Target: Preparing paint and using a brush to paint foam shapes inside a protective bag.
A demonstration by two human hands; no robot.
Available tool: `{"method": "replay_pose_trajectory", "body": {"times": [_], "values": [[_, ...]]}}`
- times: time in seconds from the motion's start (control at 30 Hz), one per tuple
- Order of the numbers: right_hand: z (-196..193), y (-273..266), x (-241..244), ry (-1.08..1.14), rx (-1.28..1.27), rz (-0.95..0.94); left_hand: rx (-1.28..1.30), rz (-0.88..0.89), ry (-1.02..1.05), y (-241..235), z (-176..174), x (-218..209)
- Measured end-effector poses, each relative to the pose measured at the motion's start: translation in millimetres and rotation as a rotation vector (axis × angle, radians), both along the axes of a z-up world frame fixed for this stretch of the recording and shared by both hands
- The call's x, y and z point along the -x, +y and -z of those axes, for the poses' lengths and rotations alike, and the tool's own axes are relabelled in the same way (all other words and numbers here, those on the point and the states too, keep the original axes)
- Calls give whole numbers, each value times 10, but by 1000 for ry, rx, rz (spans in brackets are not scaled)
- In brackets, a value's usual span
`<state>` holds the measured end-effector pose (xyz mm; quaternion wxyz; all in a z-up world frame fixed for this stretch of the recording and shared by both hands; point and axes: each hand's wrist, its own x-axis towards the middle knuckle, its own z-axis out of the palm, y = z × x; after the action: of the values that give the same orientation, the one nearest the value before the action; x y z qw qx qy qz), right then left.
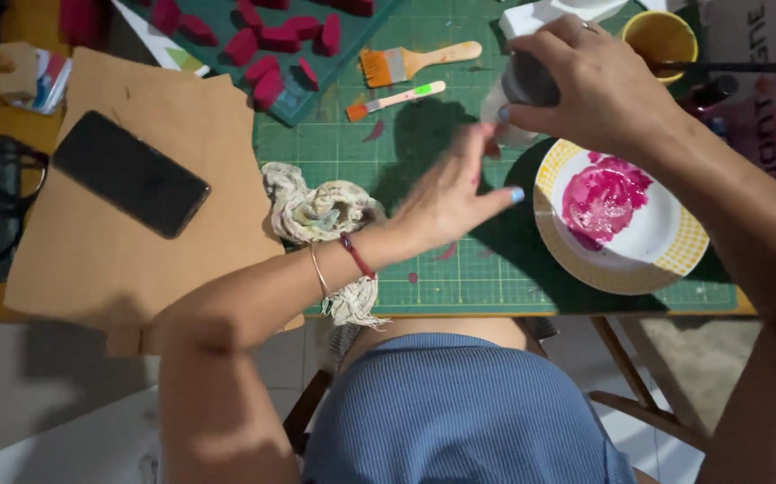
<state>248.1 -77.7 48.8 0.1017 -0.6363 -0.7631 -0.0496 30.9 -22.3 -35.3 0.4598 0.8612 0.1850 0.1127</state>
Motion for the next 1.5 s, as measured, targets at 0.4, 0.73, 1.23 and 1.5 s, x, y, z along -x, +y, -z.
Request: {"method": "replay_pose_trajectory", "body": {"times": [0.4, 0.73, 1.23, 1.5], "values": [[61, -100, 480, 154, 7, -1, -180, -171, -168, 315, 221, -105], [387, -206, 344, 82, -299, -194, 77, 39, -301, 308, 4, 152], [298, -364, 477, 84, -352, -278, 282, 200, -425, 264, 209, 165], [315, -449, 536, -11, -377, -237, 267, 236, -399, 183, 86, 126]]}}
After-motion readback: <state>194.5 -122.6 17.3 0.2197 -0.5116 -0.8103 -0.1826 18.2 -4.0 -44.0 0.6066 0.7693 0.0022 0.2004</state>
